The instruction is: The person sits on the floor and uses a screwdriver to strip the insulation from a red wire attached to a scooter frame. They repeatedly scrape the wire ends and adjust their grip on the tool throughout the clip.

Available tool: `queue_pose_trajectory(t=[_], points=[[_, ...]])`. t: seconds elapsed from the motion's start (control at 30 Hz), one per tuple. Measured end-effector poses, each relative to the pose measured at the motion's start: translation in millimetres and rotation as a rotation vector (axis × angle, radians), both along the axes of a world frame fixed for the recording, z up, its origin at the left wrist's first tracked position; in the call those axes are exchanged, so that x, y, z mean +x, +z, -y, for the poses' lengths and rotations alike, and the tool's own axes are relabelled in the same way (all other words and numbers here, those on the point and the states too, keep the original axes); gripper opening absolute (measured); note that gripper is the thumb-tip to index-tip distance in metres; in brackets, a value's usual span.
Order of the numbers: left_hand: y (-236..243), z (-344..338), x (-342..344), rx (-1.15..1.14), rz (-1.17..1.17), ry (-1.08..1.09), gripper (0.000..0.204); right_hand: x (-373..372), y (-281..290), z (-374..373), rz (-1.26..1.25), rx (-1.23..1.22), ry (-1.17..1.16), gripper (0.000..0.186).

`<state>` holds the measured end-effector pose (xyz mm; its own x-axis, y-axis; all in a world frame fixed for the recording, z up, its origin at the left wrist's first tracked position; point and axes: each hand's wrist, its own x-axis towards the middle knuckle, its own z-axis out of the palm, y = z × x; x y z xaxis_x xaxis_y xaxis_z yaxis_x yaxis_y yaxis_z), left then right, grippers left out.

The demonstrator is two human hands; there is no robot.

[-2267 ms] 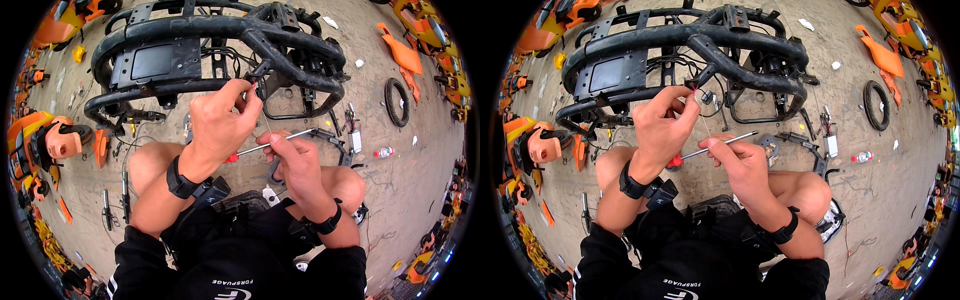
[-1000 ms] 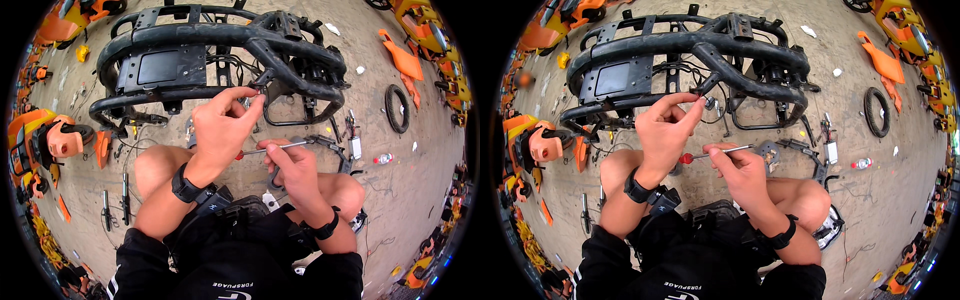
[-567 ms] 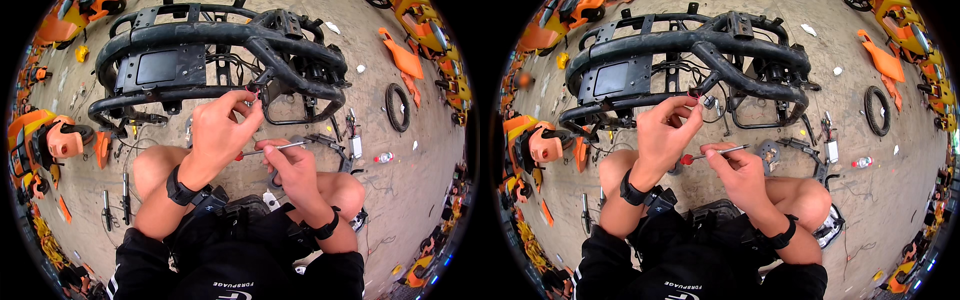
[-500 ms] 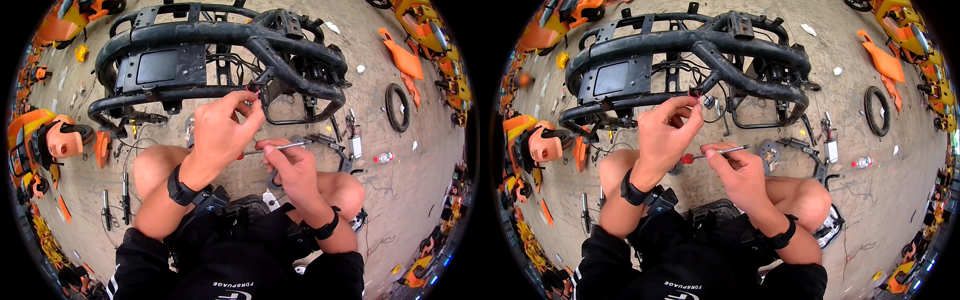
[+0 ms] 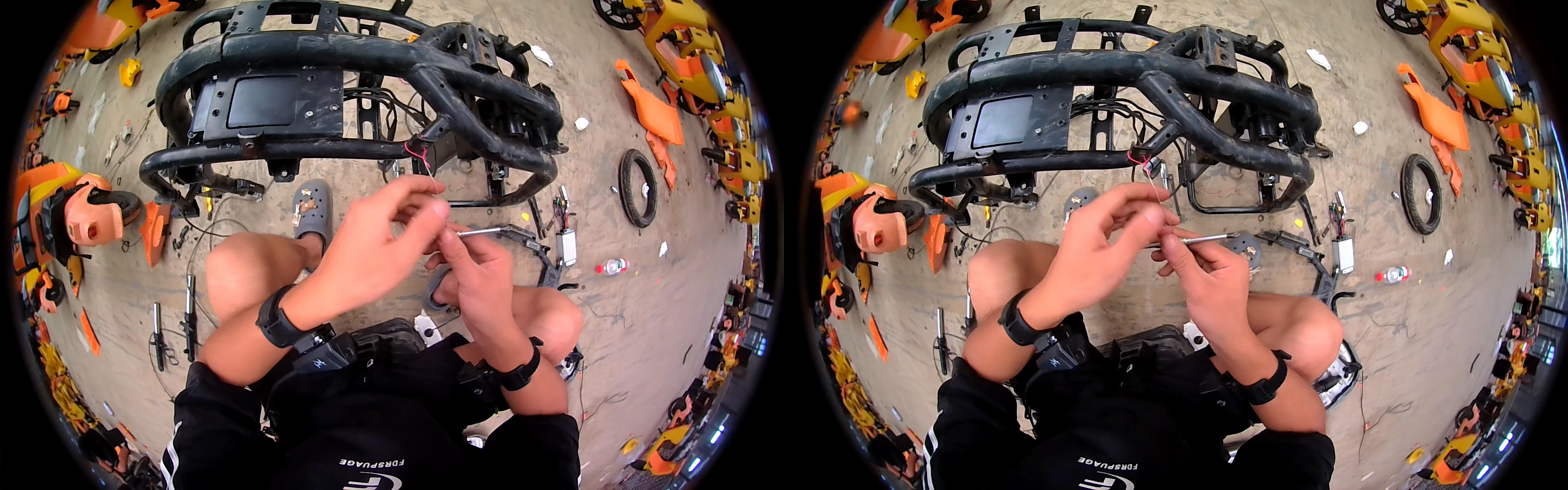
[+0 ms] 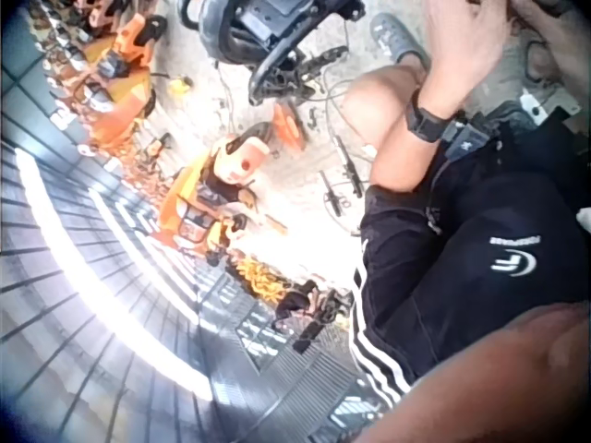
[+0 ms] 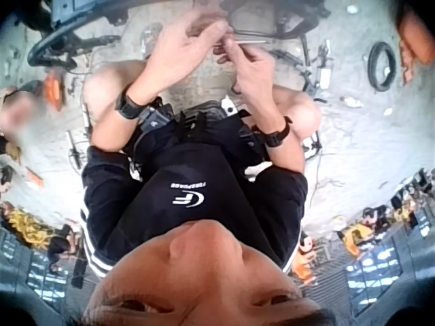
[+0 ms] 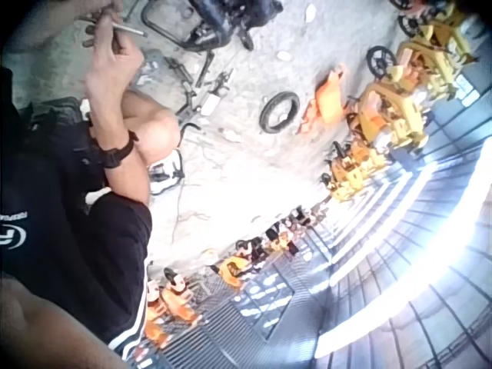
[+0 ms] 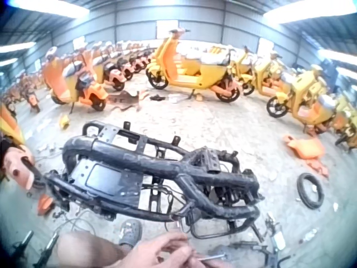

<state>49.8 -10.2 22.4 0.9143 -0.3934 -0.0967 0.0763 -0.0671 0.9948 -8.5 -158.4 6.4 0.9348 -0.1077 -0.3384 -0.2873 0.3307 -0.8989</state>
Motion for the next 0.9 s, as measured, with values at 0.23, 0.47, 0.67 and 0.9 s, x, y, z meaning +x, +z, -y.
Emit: queue_pose_trajectory(t=[0.23,0.47,0.67,0.9], points=[[14,-19,-19,0.315,0.317,-0.113,0.052,1,-1,3,-0.079,-0.157,0.198,0.025],[6,-28,-22,0.467,0.769,-0.104,0.037,5,2,21,-0.071,-0.075,0.445,0.019],[3,-39,-11,0.420,0.842,-0.171,0.020,34,37,60,0.092,-0.311,0.159,0.019],[6,-49,3,0.377,0.903,-0.230,0.016,107,54,18,0.243,-0.620,0.353,0.019]])
